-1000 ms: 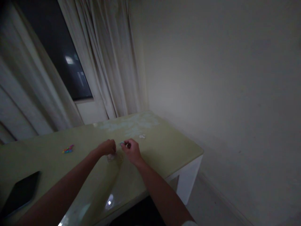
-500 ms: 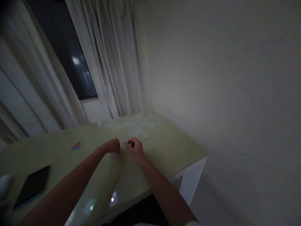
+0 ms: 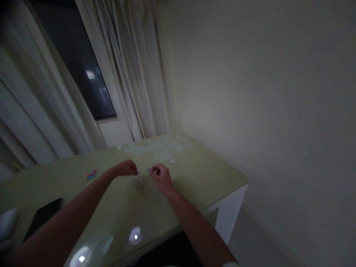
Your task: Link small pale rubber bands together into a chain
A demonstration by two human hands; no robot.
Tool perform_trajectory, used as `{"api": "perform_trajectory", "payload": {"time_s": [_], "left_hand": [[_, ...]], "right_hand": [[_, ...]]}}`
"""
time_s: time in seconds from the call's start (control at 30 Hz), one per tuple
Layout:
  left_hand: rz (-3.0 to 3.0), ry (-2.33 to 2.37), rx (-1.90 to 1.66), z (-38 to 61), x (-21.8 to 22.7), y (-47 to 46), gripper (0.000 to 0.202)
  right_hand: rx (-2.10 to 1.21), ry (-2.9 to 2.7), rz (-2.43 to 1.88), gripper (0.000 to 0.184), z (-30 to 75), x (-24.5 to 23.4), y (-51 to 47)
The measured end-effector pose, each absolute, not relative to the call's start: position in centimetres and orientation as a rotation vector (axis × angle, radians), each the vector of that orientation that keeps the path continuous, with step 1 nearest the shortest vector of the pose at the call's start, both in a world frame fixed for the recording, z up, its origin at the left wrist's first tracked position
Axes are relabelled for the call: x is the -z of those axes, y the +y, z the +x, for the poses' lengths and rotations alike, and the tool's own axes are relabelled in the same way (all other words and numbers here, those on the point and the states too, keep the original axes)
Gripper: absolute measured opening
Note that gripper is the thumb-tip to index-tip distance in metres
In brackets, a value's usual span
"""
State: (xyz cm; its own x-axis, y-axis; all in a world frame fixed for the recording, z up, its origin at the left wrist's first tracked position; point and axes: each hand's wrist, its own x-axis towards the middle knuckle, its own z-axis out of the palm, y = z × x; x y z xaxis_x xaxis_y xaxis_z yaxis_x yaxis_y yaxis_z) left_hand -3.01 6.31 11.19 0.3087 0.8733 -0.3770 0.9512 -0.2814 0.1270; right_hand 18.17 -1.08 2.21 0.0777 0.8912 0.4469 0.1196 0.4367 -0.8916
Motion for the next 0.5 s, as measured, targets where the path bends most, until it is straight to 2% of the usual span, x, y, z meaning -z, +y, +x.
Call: {"api": "perform_trajectory", "payload": {"time_s": [0.17, 0.5], "left_hand": [[2.289, 1.726, 0.284, -4.9, -11.4, 5.9, 0.036], [2.367, 1.719, 0.293, -4.0, -9.1, 6.6, 0.036]], "right_hand": [[-0.736, -1.394, -0.973, 0.028, 18.2, -2.1, -1.0], [-0.704, -1.427, -1.000, 0.028, 18.3, -2.0, -1.0]]}}
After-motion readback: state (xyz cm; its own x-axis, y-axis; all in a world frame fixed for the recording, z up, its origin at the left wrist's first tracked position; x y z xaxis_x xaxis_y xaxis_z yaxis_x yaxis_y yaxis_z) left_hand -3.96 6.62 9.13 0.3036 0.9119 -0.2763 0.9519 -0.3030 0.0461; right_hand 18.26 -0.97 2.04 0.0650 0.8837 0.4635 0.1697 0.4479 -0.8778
